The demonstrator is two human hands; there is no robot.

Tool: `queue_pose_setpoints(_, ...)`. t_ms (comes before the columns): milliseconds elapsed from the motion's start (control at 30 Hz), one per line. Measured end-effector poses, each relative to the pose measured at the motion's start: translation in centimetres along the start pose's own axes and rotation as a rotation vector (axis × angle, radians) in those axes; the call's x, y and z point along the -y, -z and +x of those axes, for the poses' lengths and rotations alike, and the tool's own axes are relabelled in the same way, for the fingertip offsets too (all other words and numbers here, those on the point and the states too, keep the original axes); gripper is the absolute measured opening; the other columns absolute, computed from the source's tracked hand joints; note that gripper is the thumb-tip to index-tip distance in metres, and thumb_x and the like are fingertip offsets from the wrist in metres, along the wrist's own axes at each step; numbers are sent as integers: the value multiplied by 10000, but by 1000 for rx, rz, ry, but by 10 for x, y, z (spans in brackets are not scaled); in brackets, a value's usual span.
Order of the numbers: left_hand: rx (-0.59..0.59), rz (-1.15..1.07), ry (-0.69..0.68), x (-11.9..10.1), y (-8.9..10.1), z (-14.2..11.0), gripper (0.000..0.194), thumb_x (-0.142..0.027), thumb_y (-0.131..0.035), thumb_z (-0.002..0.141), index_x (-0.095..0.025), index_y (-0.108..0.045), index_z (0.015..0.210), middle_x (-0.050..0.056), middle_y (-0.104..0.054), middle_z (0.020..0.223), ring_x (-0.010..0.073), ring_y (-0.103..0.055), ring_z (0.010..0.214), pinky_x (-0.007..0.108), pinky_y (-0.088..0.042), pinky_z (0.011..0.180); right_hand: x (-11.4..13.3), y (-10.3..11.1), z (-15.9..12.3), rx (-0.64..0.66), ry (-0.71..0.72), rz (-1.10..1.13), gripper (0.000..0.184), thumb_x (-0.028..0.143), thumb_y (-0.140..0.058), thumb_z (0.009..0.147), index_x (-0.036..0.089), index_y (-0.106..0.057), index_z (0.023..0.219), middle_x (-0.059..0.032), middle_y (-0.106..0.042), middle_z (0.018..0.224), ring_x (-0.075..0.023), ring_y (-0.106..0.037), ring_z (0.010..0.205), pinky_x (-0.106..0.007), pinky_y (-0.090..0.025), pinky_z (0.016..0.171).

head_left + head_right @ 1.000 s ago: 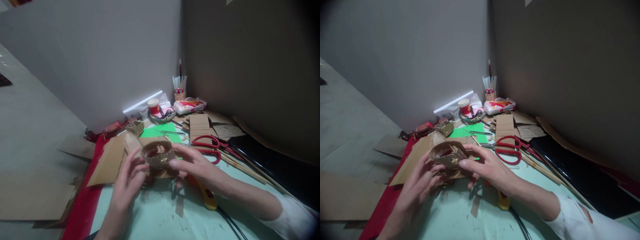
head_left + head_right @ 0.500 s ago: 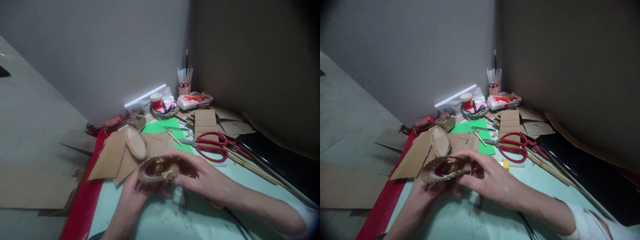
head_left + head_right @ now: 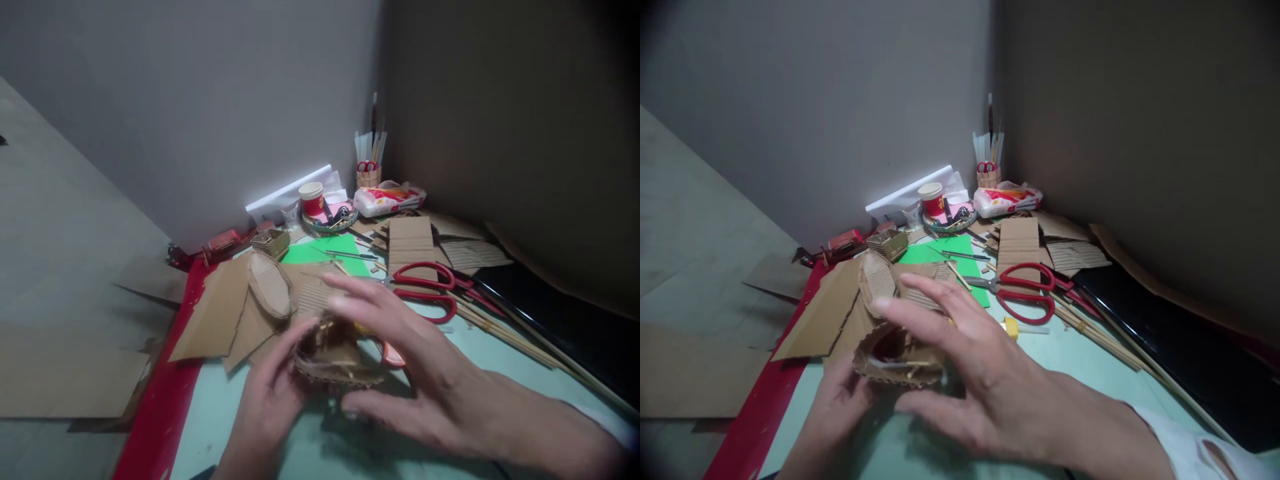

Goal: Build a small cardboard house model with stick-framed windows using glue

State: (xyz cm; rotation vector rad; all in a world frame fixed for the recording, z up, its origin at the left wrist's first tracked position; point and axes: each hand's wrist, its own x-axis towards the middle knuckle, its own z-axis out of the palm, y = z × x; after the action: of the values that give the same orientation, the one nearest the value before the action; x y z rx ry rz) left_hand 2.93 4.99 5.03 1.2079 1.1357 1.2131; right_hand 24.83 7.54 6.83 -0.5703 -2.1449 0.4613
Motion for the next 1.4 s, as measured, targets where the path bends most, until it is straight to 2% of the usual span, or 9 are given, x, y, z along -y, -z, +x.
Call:
queue_pose_setpoints(133,-50,-11,23,5,-3,-6,382,-495,-872,771,-382,-829,1133,25,-807,1263,250,-755,1160,250,-587,977,9,2,0,62,77,-116,472,204,-615,1022,258,-461,1465,-126,-363,1579,-246,-367,1496,-379,-353,1227)
queue_pose_setpoints(233,-92,-46,55,6,-7,-9,352,-414,-895,767,-393,-831,1112,4,-794,1291,240,-756,1160,201,-604,912,8,-3,0,5,83,-153,383,173,-567,1033,221,-518,1409,-130,-479,1462,-216,-504,1348,-319,-428,1150)
queue_pose_setpoints(433,15,-108,38,2,-7,-11,463,-306,-849,840,-434,-741,1271,-29,-780,1313,226,-753,1156,229,-608,922,-4,-12,-8,-24,50,-126,463,132,-536,1002,220,-474,1453,-116,-471,1475,-208,-527,1286,-299,-477,1093)
queue_pose_setpoints(567,97,-117,3,6,2,-9,645,-518,-839,803,-445,-636,1411,7,-744,1377,292,-702,1244,319,-596,968,-6,-13,-12,-47,32,-117,506,113,-529,1001,241,-454,1484,-142,-439,1511,-237,-518,1342,-379,-496,1114)
queue_pose_setpoints(700,142,-102,27,11,11,-6,688,-734,-683,820,-487,-585,1455,-12,-617,1549,342,-591,1382,401,-506,1086,-4,-13,-8,-95,-4,-171,524,226,-645,967,288,-511,1470,-151,-535,1462,-300,-593,1297,-445,-582,1014)
queue_pose_setpoints(900,207,-119,50,14,18,-2,738,-804,-522,870,-415,-568,1497,48,-575,1585,432,-433,1492,576,-326,1205,0,-17,4,-144,-38,-172,582,365,-760,904,308,-568,1450,-149,-579,1444,-330,-634,1251,-468,-606,971)
queue_pose_setpoints(1067,145,-147,96,10,11,-6,716,-695,-602,908,-389,-502,1548,59,-710,1437,331,-610,1361,413,-483,1102,-1,-16,1,-188,-42,-113,563,233,-705,926,297,-534,1458,-140,-592,1399,-313,-623,1263,-445,-604,975)
queue_pose_setpoints(1233,33,-126,120,1,-5,-14,1017,-478,-874,785,-273,-340,1626,78,-779,1318,225,-723,1207,229,-535,1003,-5,-16,-10,-205,-15,0,641,30,-598,918,253,-447,1500,-129,-535,1412,-242,-562,1328,-357,-550,1046)
queue_pose_setpoints(1400,-62,-193,156,-1,-12,-14,895,-204,-917,732,-207,-504,1525,64,-801,1271,184,-768,1120,161,-579,930,-7,-19,-12,-224,-1,28,629,5,-595,903,219,-466,1480,-105,-525,1411,-201,-534,1335,-283,-471,1099)
